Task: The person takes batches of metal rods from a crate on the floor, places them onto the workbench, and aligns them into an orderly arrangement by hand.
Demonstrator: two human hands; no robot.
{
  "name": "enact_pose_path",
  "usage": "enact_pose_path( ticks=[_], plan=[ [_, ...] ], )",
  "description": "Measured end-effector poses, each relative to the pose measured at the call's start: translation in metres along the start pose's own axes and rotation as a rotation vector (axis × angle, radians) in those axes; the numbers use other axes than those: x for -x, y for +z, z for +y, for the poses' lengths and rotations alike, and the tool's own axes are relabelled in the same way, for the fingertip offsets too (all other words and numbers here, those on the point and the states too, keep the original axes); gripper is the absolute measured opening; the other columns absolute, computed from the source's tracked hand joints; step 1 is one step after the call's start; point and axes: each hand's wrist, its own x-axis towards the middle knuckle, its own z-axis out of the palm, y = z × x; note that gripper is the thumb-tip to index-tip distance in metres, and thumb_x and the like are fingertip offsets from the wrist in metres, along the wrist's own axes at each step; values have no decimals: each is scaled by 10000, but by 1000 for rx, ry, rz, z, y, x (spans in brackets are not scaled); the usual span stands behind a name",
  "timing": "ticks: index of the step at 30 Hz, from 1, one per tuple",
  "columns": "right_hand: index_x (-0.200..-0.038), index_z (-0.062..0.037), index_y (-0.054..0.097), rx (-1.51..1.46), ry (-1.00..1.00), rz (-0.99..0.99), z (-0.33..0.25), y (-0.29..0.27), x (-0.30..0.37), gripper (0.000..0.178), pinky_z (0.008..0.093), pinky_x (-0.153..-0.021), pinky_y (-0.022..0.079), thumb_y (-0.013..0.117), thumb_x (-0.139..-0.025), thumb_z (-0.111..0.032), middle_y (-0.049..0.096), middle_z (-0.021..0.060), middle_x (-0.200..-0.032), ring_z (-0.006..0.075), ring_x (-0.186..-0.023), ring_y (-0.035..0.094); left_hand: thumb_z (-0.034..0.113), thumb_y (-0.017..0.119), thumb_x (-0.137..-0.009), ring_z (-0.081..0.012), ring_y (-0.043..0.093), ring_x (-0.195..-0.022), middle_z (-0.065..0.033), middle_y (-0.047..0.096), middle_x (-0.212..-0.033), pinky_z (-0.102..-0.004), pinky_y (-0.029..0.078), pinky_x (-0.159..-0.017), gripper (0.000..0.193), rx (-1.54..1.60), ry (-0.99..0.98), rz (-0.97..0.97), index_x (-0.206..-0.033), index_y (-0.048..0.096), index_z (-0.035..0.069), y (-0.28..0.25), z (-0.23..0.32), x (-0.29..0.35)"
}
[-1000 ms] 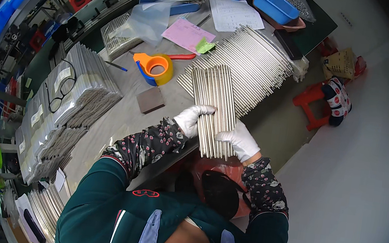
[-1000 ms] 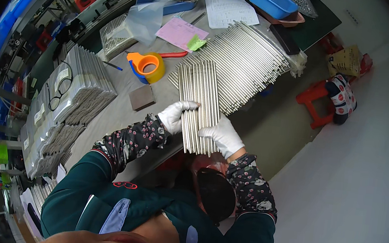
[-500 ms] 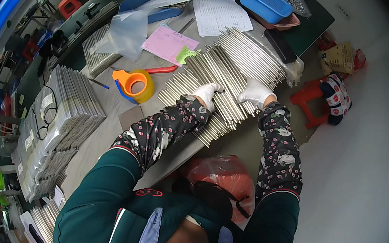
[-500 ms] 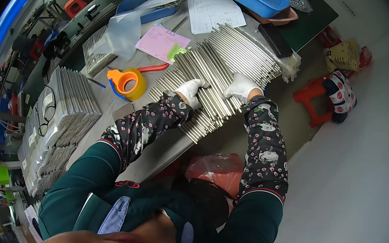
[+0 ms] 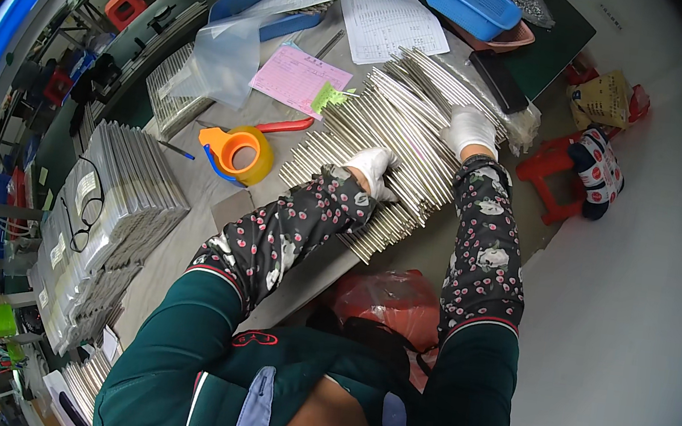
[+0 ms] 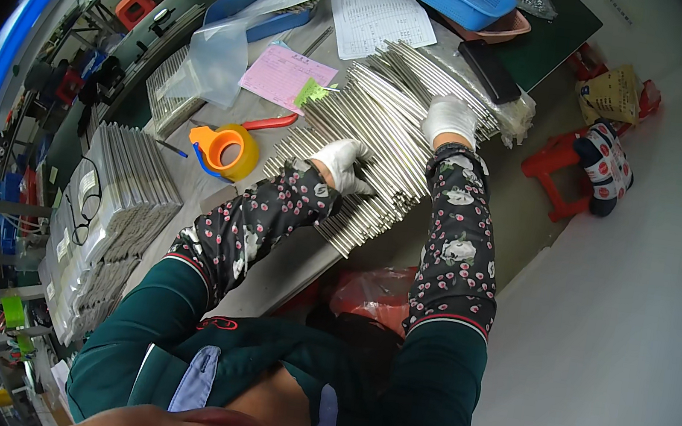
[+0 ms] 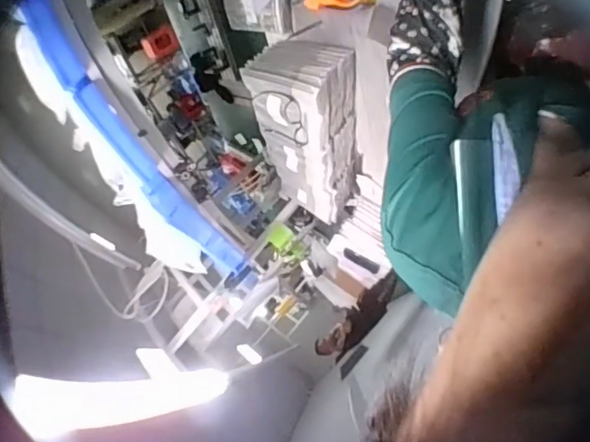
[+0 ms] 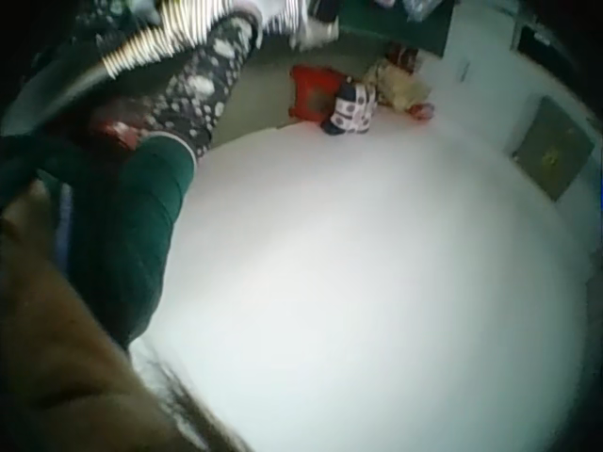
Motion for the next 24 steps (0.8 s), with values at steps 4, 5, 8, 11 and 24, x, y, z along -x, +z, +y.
enact_pose_path(
  ticks=[4,5,8,11,24],
  plan=[
    [-1040,-121,556,-20,58,19,22,18,-8,265,373,-843,426,513,-779,-141,553,105,-1071,249,-1034,516,36,475,-774,-354,451,-1042,-184,415,-1179,-563,391,-841,245,1121,-573,282,-1011,462,-24,23,127,49],
    [-1080,-129,526,-43,63,56,28,22,-13,309,386,-849,420,520,-773,-163,533,126,-1081,273,-1036,503,38,471,-773,-352,462,-1014,-178,427,-1156,-555,393,-842,247,1148,-555,289,-1011,456,-24,23,139,58],
    [-1135,-174,492,-61,80,82,29,26,-21,346,404,-853,413,466,-791,-159,503,146,-1103,306,-1047,481,68,473,-777,-351,488,-956,-166,457,-1082,-539,404,-837,245,1158,-526,295,-1005,454,-19,16,136,71],
    [-1147,-199,473,8,167,164,27,30,-21,322,389,-835,414,363,-848,-153,485,92,-1122,242,-1081,454,88,499,-769,-370,434,-1014,-190,397,-1117,-529,407,-841,291,1078,-578,247,-1035,436,-13,16,138,87],
    [-1085,-145,516,-42,-90,374,42,50,-7,350,424,-833,408,459,-747,-71,526,103,-1036,305,-1003,469,352,609,-674,-461,252,-1138,-249,256,-1250,-549,221,-935,675,-1050,205,488,-1233,359,66,14,67,120]
  ],
)
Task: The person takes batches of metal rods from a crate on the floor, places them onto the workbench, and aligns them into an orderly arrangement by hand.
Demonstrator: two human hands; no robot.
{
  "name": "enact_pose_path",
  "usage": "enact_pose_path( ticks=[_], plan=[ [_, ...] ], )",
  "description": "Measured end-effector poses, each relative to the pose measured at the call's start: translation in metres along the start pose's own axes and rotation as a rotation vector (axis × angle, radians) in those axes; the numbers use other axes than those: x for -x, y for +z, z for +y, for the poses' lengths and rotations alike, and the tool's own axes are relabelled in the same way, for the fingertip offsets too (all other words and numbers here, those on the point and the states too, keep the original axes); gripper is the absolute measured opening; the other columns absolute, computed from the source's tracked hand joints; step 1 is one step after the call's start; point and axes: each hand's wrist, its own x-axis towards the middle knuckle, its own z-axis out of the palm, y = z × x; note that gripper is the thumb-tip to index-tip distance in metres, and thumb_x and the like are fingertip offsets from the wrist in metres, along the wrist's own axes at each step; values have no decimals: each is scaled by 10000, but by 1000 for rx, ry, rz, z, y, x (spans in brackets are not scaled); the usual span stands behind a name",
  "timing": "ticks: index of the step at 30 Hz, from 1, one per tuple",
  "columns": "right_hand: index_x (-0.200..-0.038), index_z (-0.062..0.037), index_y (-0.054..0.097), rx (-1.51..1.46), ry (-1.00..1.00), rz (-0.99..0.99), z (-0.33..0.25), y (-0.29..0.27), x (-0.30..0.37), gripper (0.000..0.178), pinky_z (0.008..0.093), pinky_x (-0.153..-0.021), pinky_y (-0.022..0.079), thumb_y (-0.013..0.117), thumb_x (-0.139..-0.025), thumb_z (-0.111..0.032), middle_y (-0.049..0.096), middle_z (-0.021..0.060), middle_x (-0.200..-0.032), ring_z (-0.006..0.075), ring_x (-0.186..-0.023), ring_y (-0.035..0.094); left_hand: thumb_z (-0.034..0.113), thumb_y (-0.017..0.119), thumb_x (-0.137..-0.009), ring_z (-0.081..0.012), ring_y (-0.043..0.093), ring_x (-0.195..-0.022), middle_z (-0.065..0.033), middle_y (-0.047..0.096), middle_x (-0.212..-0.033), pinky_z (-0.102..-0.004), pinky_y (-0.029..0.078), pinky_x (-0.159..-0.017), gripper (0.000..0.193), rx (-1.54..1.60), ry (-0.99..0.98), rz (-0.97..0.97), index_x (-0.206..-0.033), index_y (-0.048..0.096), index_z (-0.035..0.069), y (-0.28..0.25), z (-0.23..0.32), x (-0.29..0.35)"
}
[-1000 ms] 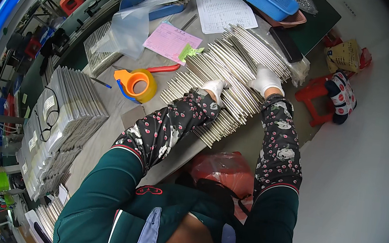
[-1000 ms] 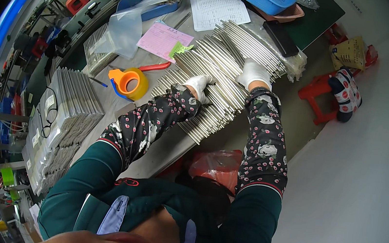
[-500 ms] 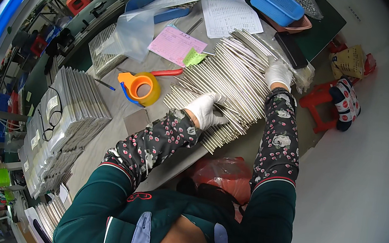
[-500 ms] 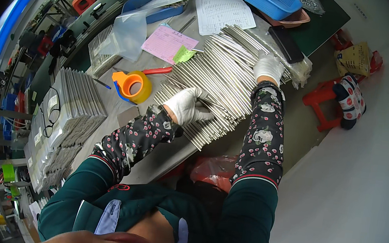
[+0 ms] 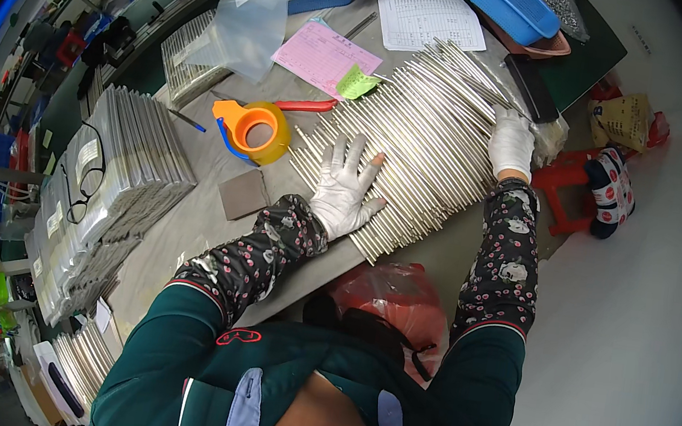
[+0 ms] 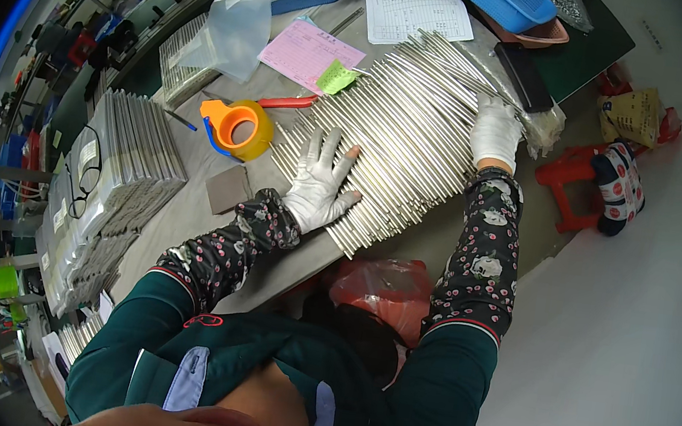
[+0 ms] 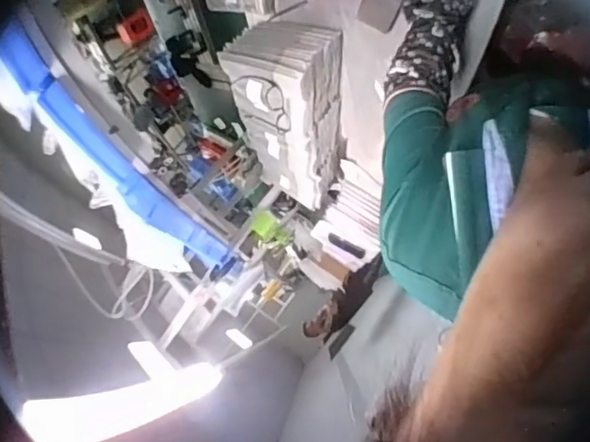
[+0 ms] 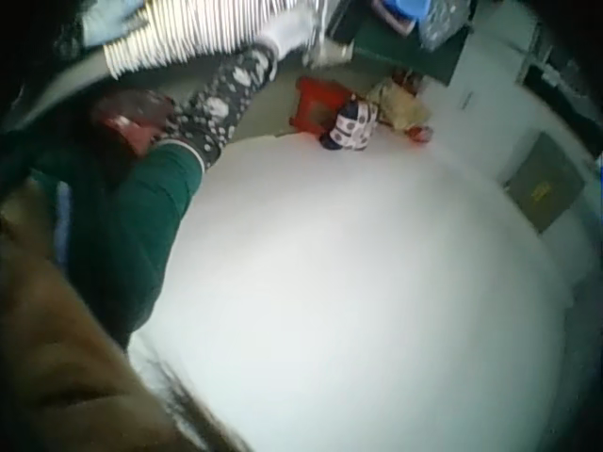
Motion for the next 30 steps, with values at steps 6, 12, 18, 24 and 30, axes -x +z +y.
enact_pose_path(
  ticks=[6,12,18,24,30],
  plan=[
    [-1062,-111,535,-42,-39,42,11,15,-8,408,437,-972,265,597,-676,-225,452,72,-1184,258,-1172,348,480,519,-716,-496,139,-1187,-239,194,-1307,-648,107,-908,667,-32,118,-179,-1261,342,139,11,-13,1],
    [-1158,-20,437,-201,146,-182,7,20,-30,741,429,-1007,191,562,-678,-571,438,165,-1206,268,-1184,346,537,449,-735,-503,73,-1215,-241,172,-1328,-630,0,-931,684,-46,169,-143,-1281,315,147,20,-12,3],
    [-1139,-21,457,-3,163,-59,-26,1,-15,743,403,-916,325,537,-679,-599,481,158,-1110,277,-1096,409,542,431,-745,-494,72,-1220,-238,178,-1328,-630,-7,-931,676,-37,148,-129,-1273,327,133,14,-15,1],
    [-1130,-51,472,21,229,-43,-30,21,4,592,430,-884,331,431,-787,-532,452,142,-1112,271,-1087,387,535,470,-724,-488,93,-1217,-238,181,-1327,-639,7,-920,695,-38,143,-201,-1265,341,119,15,-13,-2],
    [-1171,-123,464,38,188,-45,11,29,-6,510,444,-896,327,398,-823,-490,409,123,-1205,272,-1141,354,512,491,-726,-426,135,-1239,-212,223,-1318,-598,24,-954,699,-12,277,-164,-1259,356,80,19,-1,-28]
  ],
)
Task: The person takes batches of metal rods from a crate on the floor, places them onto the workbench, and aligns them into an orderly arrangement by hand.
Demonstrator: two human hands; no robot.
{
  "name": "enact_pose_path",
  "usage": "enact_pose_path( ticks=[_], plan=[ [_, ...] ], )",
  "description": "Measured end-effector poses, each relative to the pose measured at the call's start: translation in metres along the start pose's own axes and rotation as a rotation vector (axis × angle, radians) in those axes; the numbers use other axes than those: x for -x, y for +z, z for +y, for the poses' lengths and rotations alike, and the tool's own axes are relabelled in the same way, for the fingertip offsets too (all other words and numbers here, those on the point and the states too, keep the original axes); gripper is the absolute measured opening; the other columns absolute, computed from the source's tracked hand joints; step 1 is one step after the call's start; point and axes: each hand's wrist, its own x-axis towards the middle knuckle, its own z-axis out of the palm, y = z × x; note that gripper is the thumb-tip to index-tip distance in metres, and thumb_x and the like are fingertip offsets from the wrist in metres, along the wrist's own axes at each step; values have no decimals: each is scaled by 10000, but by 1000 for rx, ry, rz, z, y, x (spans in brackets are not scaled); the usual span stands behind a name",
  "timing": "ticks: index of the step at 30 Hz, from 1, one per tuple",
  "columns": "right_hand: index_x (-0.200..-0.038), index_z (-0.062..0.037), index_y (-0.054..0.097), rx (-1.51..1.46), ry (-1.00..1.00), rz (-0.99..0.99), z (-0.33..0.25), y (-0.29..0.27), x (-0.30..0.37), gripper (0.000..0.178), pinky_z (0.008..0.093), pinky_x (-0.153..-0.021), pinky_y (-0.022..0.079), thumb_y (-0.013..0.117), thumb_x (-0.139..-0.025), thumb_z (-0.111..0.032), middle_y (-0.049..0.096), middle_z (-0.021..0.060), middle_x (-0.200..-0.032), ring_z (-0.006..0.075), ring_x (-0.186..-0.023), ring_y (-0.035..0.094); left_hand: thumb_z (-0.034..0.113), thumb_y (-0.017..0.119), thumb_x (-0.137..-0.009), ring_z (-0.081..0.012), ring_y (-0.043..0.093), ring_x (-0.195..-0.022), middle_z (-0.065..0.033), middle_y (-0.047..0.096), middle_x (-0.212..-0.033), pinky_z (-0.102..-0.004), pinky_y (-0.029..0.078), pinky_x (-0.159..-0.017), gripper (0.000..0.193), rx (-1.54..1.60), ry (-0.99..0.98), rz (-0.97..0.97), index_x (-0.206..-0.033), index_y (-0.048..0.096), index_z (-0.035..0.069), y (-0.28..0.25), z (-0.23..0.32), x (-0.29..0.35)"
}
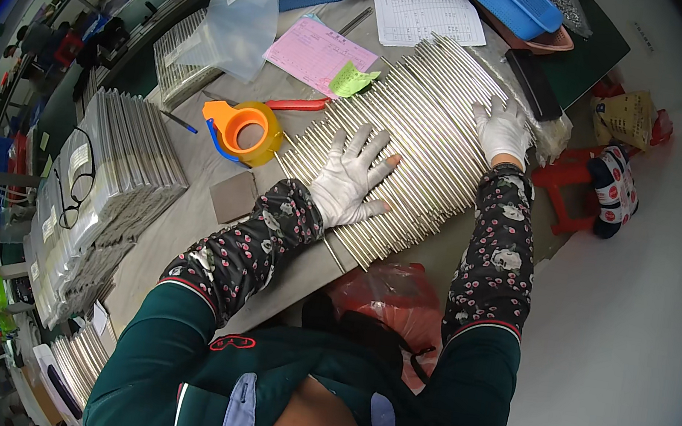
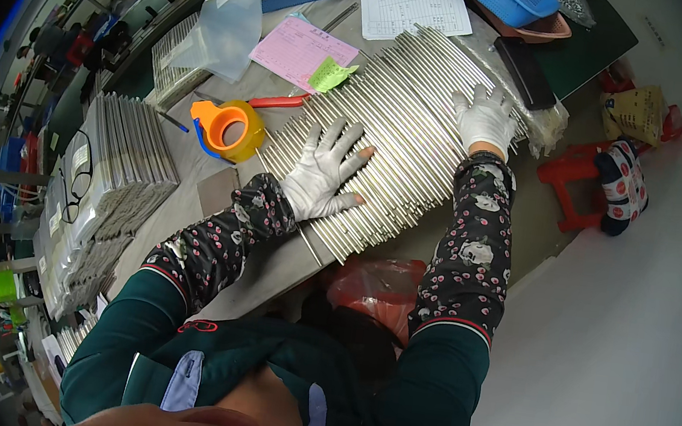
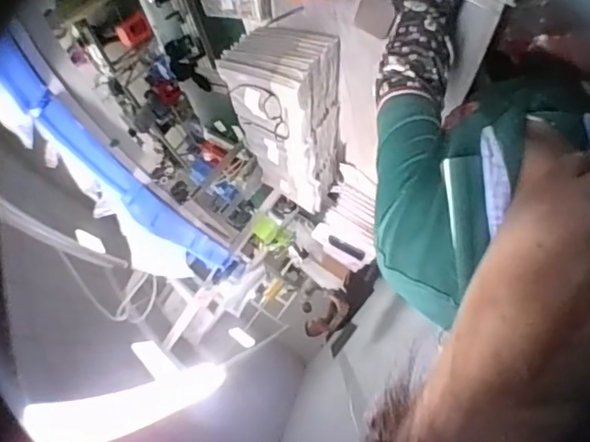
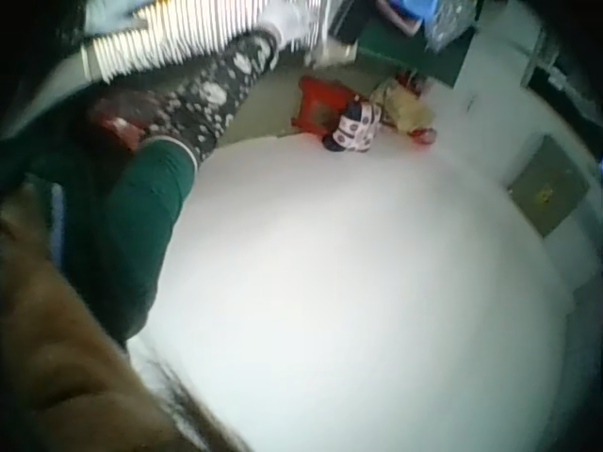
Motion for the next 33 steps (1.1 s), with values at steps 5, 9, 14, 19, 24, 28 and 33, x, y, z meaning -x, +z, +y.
enact_pose_path(
  ticks=[5,9,14,19,24,28,33],
  plan=[
    [-1149,-79,478,-338,-60,44,32,7,17,485,417,-898,347,409,-835,-443,445,135,-1200,295,-1097,420,460,485,-751,-327,277,-1196,-190,269,-1289,-561,133,-961,638,-29,9,90,-1235,376,59,-16,-13,-26],
    [-1151,0,457,-909,204,327,48,15,52,482,348,-930,324,388,-865,-381,442,169,-1203,297,-1105,421,322,543,-772,-344,324,-1170,-233,346,-1246,-383,245,-983,635,372,-111,368,-1241,312,-38,-5,-59,-66],
    [-1314,-5,211,-1803,583,513,21,39,91,632,331,-1027,178,393,-862,-408,218,146,-1367,226,-1259,217,448,486,-821,-284,338,-1201,-249,317,-1293,-295,284,-977,733,1095,-520,320,-1290,225,-52,27,-132,-123],
    [-1349,-24,64,-1813,644,365,-15,26,93,710,335,-1047,108,327,-864,-472,95,128,-1406,214,-1294,107,487,365,-863,-194,155,-1290,-85,183,-1396,-270,165,-1036,691,1490,-642,150,-1337,163,27,6,-97,-151],
    [-1344,0,34,-1586,605,324,-12,30,81,753,329,-1052,91,317,-856,-500,80,135,-1405,211,-1291,108,351,490,-854,-202,314,-1211,-151,389,-1256,-252,244,-999,604,1781,-573,190,-1264,279,-39,18,-104,-165],
    [-1332,-13,-73,-2031,587,526,3,50,86,790,338,-1055,58,389,-842,-428,26,164,-1401,262,-1305,51,368,540,-821,-210,405,-1124,-175,441,-1182,-263,297,-950,653,1169,-578,215,-1251,290,-55,17,-103,-166],
    [-1321,57,57,-1721,638,344,4,25,68,632,288,-1059,42,203,-916,-404,30,143,-1413,193,-1307,46,385,574,-793,-235,322,-1205,-214,356,-1257,-273,263,-990,783,1305,-578,374,-1288,184,-80,31,-107,-186]
  ],
)
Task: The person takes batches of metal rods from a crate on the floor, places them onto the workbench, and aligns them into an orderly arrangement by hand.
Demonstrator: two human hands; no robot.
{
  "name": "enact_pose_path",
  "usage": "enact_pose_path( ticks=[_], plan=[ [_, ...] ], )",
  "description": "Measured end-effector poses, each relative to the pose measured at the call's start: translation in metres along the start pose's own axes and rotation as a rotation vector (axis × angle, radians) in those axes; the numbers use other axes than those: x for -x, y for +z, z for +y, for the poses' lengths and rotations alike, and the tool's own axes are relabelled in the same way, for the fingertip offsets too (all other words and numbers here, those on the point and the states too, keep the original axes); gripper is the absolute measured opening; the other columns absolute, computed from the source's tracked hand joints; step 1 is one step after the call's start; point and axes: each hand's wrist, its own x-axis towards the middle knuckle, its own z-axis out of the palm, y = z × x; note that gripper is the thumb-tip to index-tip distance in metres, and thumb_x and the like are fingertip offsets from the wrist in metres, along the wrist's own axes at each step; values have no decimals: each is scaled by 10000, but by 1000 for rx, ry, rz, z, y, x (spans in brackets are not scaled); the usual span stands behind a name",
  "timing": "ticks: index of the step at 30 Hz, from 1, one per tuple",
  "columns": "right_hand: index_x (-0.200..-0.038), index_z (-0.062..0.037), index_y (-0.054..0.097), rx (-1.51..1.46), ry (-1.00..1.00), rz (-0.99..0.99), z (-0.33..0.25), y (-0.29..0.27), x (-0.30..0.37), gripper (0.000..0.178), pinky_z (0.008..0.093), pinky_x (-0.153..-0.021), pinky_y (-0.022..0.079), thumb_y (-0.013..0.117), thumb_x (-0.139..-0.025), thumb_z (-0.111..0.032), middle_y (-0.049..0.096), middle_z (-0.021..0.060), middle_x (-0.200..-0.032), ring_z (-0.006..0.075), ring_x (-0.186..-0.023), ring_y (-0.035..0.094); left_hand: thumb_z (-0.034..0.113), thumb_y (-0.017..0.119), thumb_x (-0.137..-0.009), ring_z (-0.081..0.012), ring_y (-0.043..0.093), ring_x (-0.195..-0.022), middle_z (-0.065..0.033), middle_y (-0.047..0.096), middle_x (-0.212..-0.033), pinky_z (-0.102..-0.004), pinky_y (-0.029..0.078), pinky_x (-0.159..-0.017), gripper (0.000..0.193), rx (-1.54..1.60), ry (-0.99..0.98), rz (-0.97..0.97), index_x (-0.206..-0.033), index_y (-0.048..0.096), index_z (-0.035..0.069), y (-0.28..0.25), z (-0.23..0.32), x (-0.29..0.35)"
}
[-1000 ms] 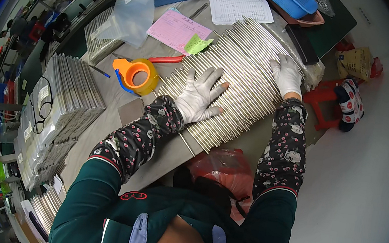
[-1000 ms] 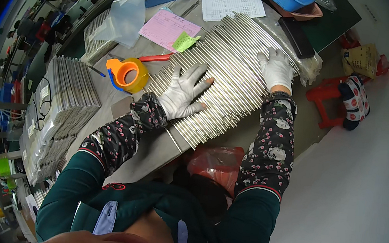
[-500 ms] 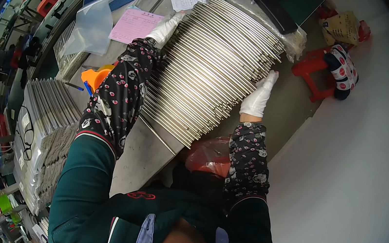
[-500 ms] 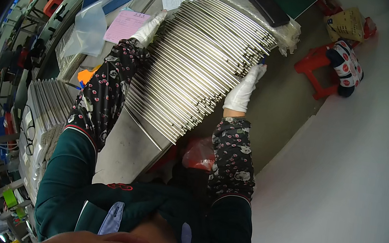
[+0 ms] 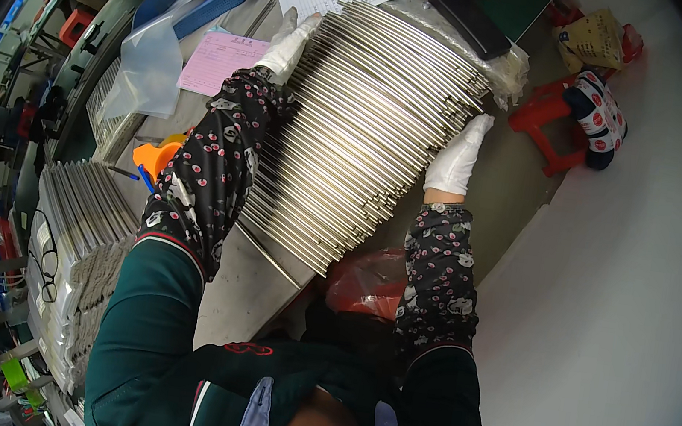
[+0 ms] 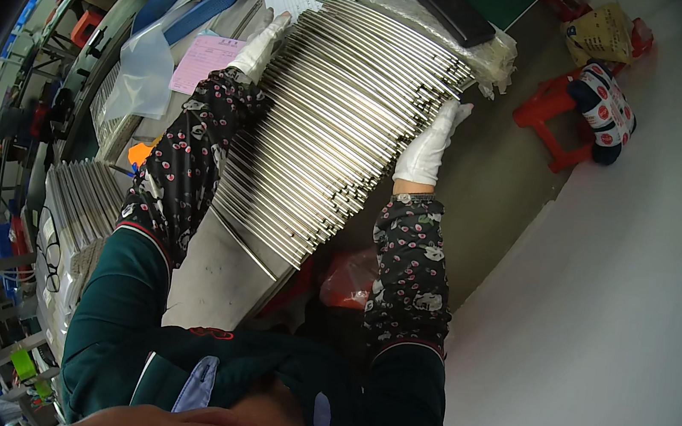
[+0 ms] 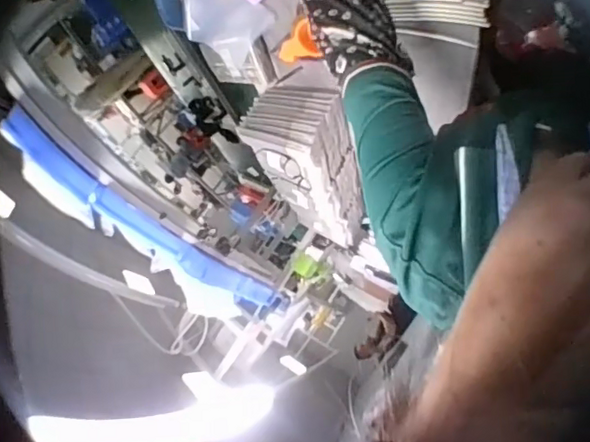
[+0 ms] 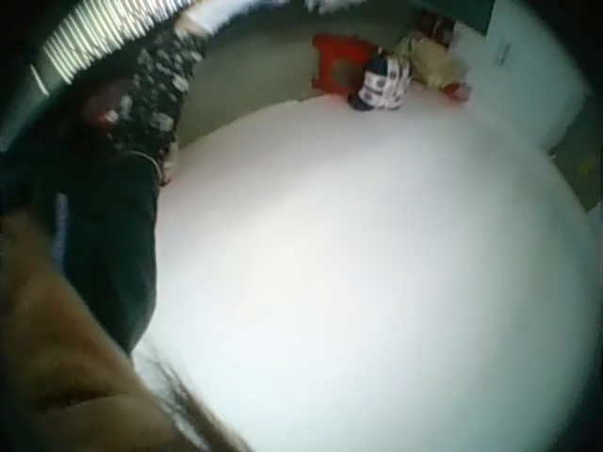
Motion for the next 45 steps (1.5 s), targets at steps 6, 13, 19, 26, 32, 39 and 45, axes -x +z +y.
enact_pose_path(
  ticks=[6,13,19,26,32,39,45],
  plan=[
    [-1328,40,76,1,-58,-65,5,6,-7,675,282,-1055,67,239,-902,-457,109,125,-1406,185,-1292,103,448,563,-776,-239,205,-1270,-207,218,-1350,-287,160,-1045,884,-97,-29,-290,-1311,93,-76,5,7,-11],
    [-1345,-18,34,215,-169,-272,22,-7,-16,762,362,-1051,-27,261,-855,-555,-26,168,-1410,263,-1305,-61,411,515,-824,-183,200,-1275,-116,270,-1355,-274,166,-1043,694,-123,-8,-345,-1319,228,17,-2,2,4],
    [-1353,-41,72,-205,49,-100,24,-28,26,672,366,-1044,-31,265,-878,-475,-15,119,-1424,196,-1316,-40,505,305,-870,-170,198,-1276,-61,154,-1403,-317,120,-1062,659,-106,-139,-357,-1350,148,82,-47,17,26],
    [-1326,31,133,-12,110,-103,2,-1,76,668,306,-1045,128,273,-885,-451,150,136,-1395,209,-1277,168,653,291,-792,-272,245,-1254,-163,269,-1348,-395,202,-1027,824,-129,-132,-349,-1327,199,32,-87,-4,74],
    [-1351,-32,57,-185,148,-106,34,-26,116,669,337,-1056,20,293,-872,-435,21,154,-1413,226,-1308,31,601,309,-820,-267,260,-1246,-191,300,-1321,-367,210,-1022,783,11,-252,-208,-1310,213,-2,-109,11,105],
    [-1344,-32,142,-174,143,-61,22,0,143,603,345,-1038,177,253,-885,-408,133,122,-1399,232,-1267,192,417,326,-901,-204,278,-1229,-92,308,-1334,-331,209,-1015,550,-55,-191,-141,-1287,314,25,-87,-5,140],
    [-1349,-21,56,-124,131,-184,35,-23,157,683,338,-1053,51,250,-875,-474,46,162,-1408,239,-1303,61,534,317,-858,-266,419,-1131,-179,439,-1202,-376,371,-936,613,112,-236,-38,-1153,423,8,-132,-8,132]
  ],
)
